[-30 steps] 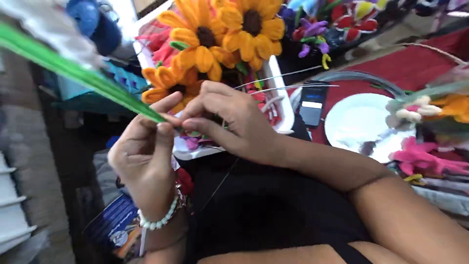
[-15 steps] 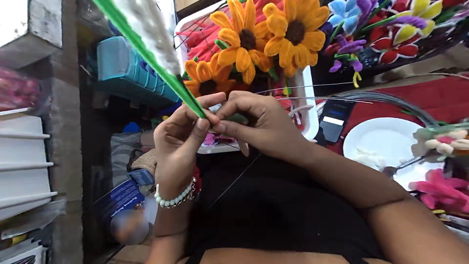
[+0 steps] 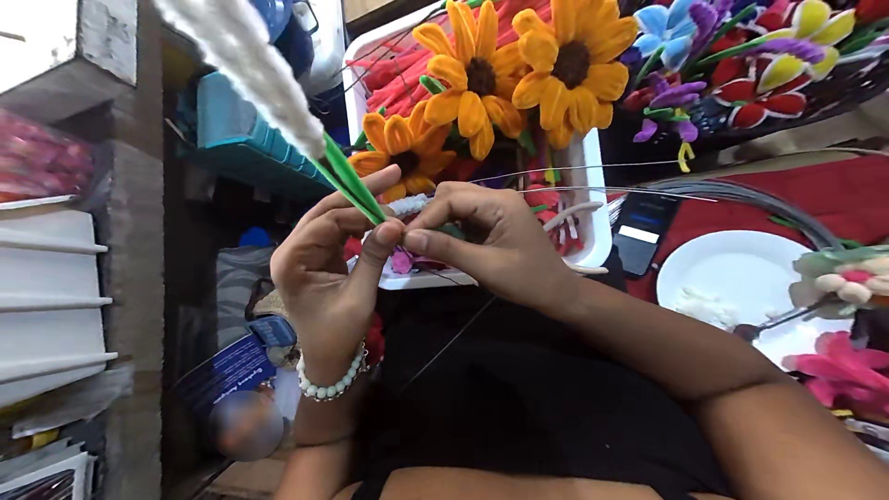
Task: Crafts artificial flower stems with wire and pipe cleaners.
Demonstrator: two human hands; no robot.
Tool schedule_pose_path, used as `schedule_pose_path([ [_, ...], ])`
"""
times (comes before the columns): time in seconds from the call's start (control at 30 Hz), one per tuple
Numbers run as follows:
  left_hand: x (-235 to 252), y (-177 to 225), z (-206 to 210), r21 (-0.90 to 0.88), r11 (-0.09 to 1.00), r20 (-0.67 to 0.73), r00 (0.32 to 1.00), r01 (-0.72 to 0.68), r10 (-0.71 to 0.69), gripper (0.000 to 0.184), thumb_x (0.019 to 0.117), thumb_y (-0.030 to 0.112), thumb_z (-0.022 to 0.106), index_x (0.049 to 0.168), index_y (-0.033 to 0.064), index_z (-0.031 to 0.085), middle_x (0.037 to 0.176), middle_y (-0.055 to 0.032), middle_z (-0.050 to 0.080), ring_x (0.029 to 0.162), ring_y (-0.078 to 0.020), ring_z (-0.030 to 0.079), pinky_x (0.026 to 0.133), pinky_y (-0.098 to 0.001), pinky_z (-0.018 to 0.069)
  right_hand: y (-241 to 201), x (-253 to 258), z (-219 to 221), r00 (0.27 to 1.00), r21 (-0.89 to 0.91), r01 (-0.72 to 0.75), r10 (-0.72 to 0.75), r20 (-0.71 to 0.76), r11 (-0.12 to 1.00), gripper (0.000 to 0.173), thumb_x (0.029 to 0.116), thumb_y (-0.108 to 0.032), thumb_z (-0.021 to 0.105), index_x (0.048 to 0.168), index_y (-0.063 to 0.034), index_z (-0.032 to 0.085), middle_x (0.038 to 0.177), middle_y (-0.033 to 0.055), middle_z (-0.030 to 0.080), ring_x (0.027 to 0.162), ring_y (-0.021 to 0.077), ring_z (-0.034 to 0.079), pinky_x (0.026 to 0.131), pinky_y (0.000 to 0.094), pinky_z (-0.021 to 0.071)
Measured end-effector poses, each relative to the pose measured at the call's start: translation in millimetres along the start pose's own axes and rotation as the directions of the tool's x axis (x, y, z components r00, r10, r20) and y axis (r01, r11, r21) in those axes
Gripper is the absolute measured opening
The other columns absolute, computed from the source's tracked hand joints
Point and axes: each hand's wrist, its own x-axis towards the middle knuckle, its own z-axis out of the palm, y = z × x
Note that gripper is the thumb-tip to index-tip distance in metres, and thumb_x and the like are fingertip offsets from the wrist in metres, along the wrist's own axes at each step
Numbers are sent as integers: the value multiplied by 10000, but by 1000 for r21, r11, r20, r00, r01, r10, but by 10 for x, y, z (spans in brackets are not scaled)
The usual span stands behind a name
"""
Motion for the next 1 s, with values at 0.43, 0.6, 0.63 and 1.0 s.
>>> schedule_pose_path([
  [0.43, 240, 123, 17, -80, 997, 133, 991, 8, 3, 105, 1018, 83, 608, 1025, 51, 708, 1151, -4, 713, 930, -58, 680, 801, -218, 578, 54, 218, -75, 969, 400, -214, 142, 202, 891, 98, 1005, -77, 620, 989, -15, 694, 852, 15, 673, 732, 29, 624, 631, 172, 532],
  [0.6, 347, 97, 49, -137, 991, 88, 996, 0, 12, 187, 1034, 180, 615, 1109, 44, 719, 1284, -64, 703, 1116, -151, 699, 946, -281, 584, -55, 274, 28, 997, 196, 67, -61, -38, 978, 87, 994, -28, 625, 1007, 36, 682, 942, 59, 665, 804, 64, 648, 704, 202, 575],
  [0.63, 339, 90, 66, -94, 995, 56, 998, -17, 22, 213, 1032, 200, 622, 1131, 36, 717, 1309, -73, 692, 1140, -164, 695, 958, -287, 585, -74, 280, 51, 991, 114, 107, -97, -92, 988, 94, 990, -30, 633, 1016, 35, 695, 961, 61, 664, 838, 60, 646, 731, 192, 571],
  [1.0, 242, 51, 25, -68, 996, 19, 998, -65, 67, 142, 1010, 97, 634, 1107, 28, 711, 1255, -38, 700, 1064, -108, 691, 921, -264, 580, -66, 229, 53, 997, 98, 72, -70, -19, 993, 86, 971, -50, 668, 986, 25, 706, 899, 51, 670, 790, 63, 643, 690, 198, 562],
])
